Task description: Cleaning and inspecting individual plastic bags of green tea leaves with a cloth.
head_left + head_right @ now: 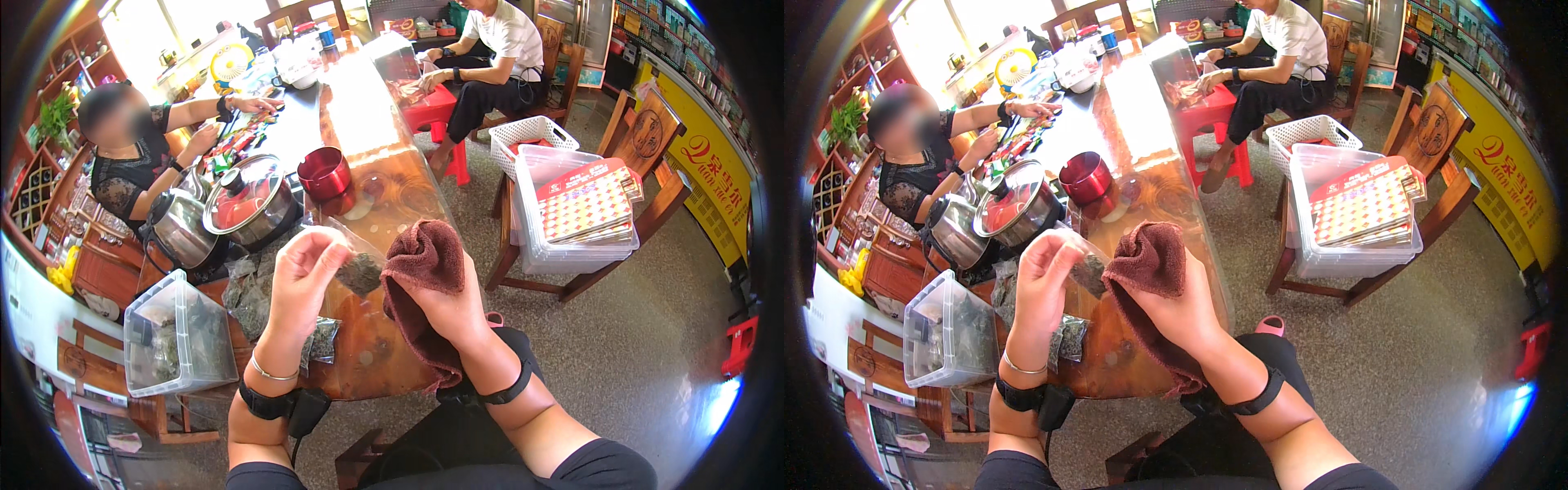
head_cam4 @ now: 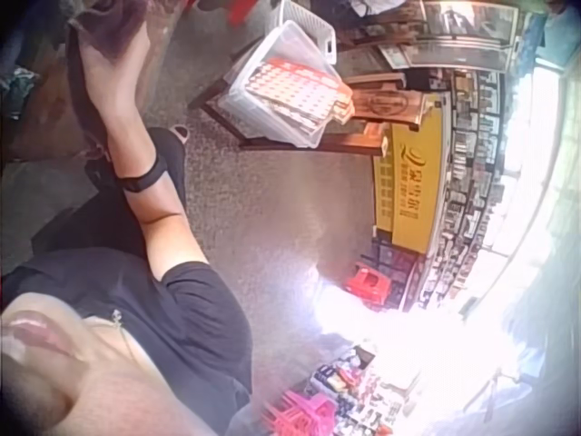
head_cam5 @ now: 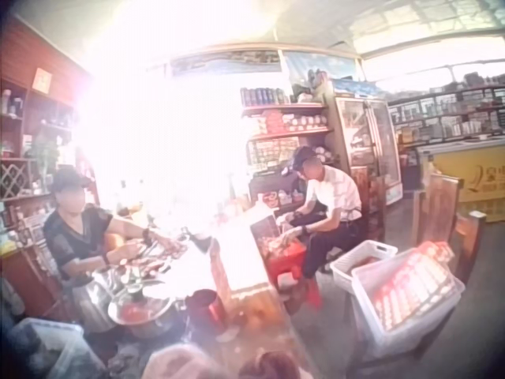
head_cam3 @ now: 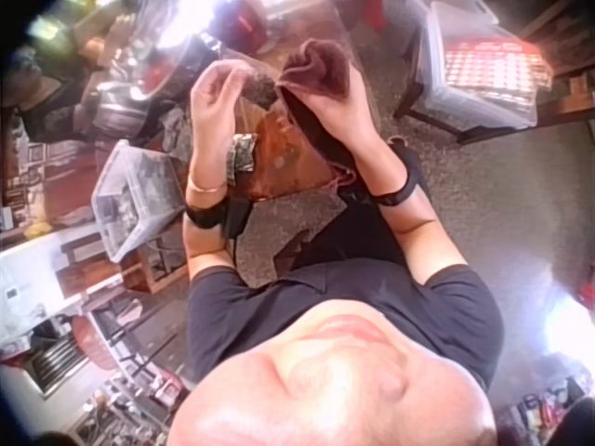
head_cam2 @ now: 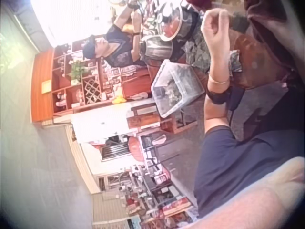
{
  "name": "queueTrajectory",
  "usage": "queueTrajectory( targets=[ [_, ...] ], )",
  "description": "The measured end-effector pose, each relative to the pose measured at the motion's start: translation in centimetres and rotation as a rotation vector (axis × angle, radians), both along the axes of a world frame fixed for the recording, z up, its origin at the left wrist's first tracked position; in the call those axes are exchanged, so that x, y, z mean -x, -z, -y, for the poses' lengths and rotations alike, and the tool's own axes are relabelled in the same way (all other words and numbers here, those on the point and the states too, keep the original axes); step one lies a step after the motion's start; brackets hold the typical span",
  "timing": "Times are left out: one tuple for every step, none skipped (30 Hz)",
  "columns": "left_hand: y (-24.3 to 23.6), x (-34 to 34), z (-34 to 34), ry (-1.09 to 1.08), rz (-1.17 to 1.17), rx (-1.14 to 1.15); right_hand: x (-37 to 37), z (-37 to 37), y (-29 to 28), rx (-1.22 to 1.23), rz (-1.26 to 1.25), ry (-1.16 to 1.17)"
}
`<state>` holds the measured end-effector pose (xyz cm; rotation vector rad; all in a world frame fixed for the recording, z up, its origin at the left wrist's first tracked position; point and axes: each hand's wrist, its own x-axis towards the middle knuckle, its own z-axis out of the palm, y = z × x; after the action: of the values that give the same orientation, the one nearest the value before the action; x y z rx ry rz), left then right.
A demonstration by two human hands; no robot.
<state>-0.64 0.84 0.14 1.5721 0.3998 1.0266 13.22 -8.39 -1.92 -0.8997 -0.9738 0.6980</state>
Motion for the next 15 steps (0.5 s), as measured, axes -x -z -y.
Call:
queueTrajectory(
  targets=[
    [-0.1,-0.1,0.1,-0.012,0.022,0.064,0.0,-0.2,0.3,-0.027,-0.072,-0.021],
    [-0.1,-0.1,0.0,-0.010,0.023,0.065,0.0,-0.2,0.5,-0.055,-0.145,-0.043],
    [-0.1,0.1,0.0,0.024,0.009,0.114,0.0,0.0,0.5,-0.055,-0.145,-0.044],
    [-0.2,0.2,-0.1,0.058,-0.004,0.164,-0.1,0.4,0.5,-0.022,-0.101,-0.009],
    [-0.4,0.2,0.0,0.057,-0.004,0.164,-0.2,0.7,0.4,0.011,-0.058,0.026],
    [-0.5,0.2,0.2,0.096,-0.113,0.106,-0.3,0.7,0.4,0.013,-0.058,0.026],
    [-0.6,0.2,0.3,0.135,-0.221,0.047,-0.3,0.8,0.4,-0.016,-0.054,-0.009],
    [-0.5,0.3,0.4,0.136,-0.220,0.048,-0.3,0.8,0.4,-0.045,-0.050,-0.045],
    [-0.3,0.4,0.5,0.211,-0.271,0.092,-0.3,0.8,0.3,-0.044,-0.049,-0.046],
    [-0.2,0.6,0.5,0.287,-0.321,0.136,-0.2,0.6,0.1,0.006,0.035,-0.075],
    [0.0,0.6,0.5,0.336,-0.294,0.165,-0.2,0.5,-0.1,0.056,0.120,-0.103],
    [0.2,0.4,0.6,0.335,-0.298,0.166,-0.3,0.4,0.0,0.056,0.116,-0.103],
    [0.3,0.2,0.7,0.330,-0.312,0.170,-0.3,0.2,0.2,0.043,0.138,-0.077],
    [0.4,0.0,0.8,0.324,-0.325,0.174,-0.4,0.1,0.4,0.029,0.161,-0.051],
    [0.2,0.1,0.8,0.326,-0.323,0.176,-0.4,0.0,0.5,0.032,0.163,-0.050]
  ],
)
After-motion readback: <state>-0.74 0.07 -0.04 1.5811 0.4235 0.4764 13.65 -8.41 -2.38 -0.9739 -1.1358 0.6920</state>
